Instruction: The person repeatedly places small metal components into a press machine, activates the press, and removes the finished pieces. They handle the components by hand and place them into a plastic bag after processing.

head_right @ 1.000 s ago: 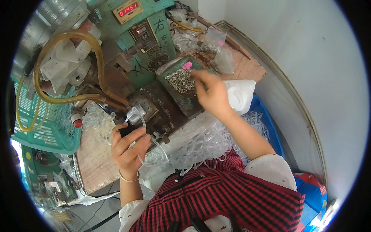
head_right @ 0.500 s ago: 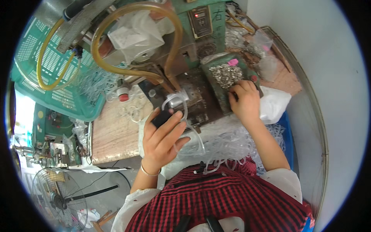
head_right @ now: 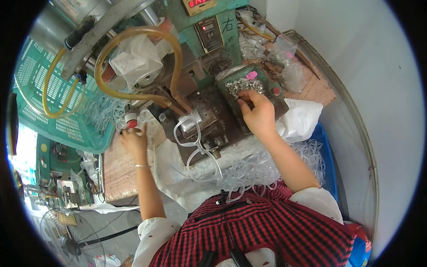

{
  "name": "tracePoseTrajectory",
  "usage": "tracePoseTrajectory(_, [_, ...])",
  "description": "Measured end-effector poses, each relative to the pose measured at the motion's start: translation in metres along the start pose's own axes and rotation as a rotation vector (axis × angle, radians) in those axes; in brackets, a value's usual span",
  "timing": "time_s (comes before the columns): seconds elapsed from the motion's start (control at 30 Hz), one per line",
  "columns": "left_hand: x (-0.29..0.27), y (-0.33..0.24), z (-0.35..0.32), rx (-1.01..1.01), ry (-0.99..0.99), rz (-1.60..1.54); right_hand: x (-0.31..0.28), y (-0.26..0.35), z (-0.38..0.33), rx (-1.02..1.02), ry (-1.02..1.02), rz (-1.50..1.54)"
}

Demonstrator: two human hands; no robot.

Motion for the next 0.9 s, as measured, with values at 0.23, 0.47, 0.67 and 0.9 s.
tracePoseTrajectory(0.23, [0.032,-0.002,-0.021,0.086,0.061,-0.296,-0.07,-0.029,-0.034,-0.07,-0.167,-0.364])
tracePoseTrajectory(0.47, [-0.03,-0.007,-0.026,-0.179,-0.123,-1.169,-0.076,-0.033,-0.036,0.116,-0.185,-0.015])
tracePoseTrajectory(0.67, [-0.041,-0.04,-0.017,-0.178,0.004,-1.462,-0.013,0.079,0.01,-0.259,0.163,0.21])
tracePoseTrajectory(0.9, [-0.037,-0.043,-0.068,-0.307,-0.008,-1.581,0.032,0.09,-0.005,0.056,0.19,0.563])
Point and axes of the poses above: each hand's wrist, its own z-axis towards the middle knuckle, its own x-axis out of the palm, y = z × x, the point moved 2 cm from there along z, towards the middle knuckle, and after that the axes turned 6 degrees about -z, right-handed, at the moved point
